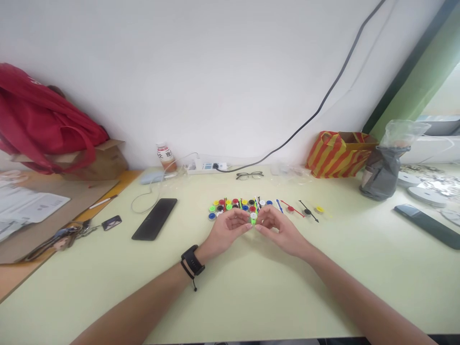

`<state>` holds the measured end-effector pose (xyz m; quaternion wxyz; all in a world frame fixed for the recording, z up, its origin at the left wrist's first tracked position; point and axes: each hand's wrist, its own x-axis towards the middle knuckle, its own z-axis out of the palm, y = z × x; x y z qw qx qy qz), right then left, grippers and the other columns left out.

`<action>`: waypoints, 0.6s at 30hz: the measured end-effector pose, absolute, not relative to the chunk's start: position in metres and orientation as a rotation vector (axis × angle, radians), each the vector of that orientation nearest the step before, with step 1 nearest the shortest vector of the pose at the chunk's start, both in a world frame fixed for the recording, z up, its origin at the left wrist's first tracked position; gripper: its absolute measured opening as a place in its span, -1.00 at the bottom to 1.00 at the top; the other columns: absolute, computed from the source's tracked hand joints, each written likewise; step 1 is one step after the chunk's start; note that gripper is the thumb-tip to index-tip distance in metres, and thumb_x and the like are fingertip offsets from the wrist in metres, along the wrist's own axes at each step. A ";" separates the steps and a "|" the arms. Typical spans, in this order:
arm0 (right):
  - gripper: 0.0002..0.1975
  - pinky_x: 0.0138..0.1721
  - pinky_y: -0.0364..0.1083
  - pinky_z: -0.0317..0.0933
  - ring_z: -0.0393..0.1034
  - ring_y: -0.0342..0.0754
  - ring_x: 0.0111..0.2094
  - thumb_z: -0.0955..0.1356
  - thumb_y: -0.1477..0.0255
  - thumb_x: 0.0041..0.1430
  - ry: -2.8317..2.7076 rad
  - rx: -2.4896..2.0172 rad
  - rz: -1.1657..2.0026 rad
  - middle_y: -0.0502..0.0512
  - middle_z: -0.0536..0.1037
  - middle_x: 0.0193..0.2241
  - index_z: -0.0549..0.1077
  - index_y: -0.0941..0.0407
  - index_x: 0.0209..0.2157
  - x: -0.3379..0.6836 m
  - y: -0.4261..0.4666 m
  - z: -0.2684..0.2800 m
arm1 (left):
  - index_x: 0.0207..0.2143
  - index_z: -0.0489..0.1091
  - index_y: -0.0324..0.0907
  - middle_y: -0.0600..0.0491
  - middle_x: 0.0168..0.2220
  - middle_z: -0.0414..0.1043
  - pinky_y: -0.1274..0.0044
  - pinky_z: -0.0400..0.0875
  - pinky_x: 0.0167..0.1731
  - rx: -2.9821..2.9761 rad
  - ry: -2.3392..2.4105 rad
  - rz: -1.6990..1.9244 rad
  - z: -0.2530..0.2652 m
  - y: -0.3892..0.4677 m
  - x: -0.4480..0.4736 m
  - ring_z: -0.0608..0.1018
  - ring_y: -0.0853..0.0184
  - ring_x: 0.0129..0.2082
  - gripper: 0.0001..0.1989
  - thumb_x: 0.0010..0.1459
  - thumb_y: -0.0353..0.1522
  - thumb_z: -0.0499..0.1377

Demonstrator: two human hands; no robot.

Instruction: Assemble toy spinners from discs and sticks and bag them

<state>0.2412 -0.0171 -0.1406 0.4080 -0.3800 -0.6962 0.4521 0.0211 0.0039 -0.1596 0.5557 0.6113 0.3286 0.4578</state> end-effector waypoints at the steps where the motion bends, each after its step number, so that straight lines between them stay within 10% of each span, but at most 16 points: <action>1: -0.70 -0.19 -0.01 0.37 0.41 -0.08 -0.31 0.41 0.15 0.31 -1.765 -0.958 1.141 0.07 0.49 -0.17 0.35 0.01 -0.09 0.241 -0.017 -0.141 | -0.13 0.53 -0.20 -0.03 -0.15 0.58 0.41 0.58 -0.02 1.446 0.767 1.075 -0.160 0.004 0.021 0.64 0.28 -0.13 -0.69 0.12 -0.28 0.45; 14: -0.58 -0.33 -0.05 0.30 0.31 -0.09 -0.40 0.28 0.21 0.42 -1.825 -0.977 0.906 0.05 0.45 -0.22 0.32 -0.04 0.25 0.243 -0.020 -0.145 | -0.13 0.54 -0.21 -0.03 -0.20 0.60 0.37 0.60 -0.04 1.385 0.772 1.045 -0.157 0.004 0.021 0.65 0.28 -0.19 -0.65 0.09 -0.26 0.47; 18: -0.55 -0.37 -0.05 0.23 0.28 -0.07 -0.47 0.21 0.12 0.46 -1.762 -1.035 1.034 0.05 0.43 -0.45 0.51 0.07 -0.39 0.243 -0.018 -0.146 | -0.15 0.55 -0.22 -0.02 -0.24 0.61 0.35 0.63 -0.07 1.318 0.772 1.048 -0.156 0.004 0.021 0.66 0.29 -0.24 -0.63 0.04 -0.25 0.50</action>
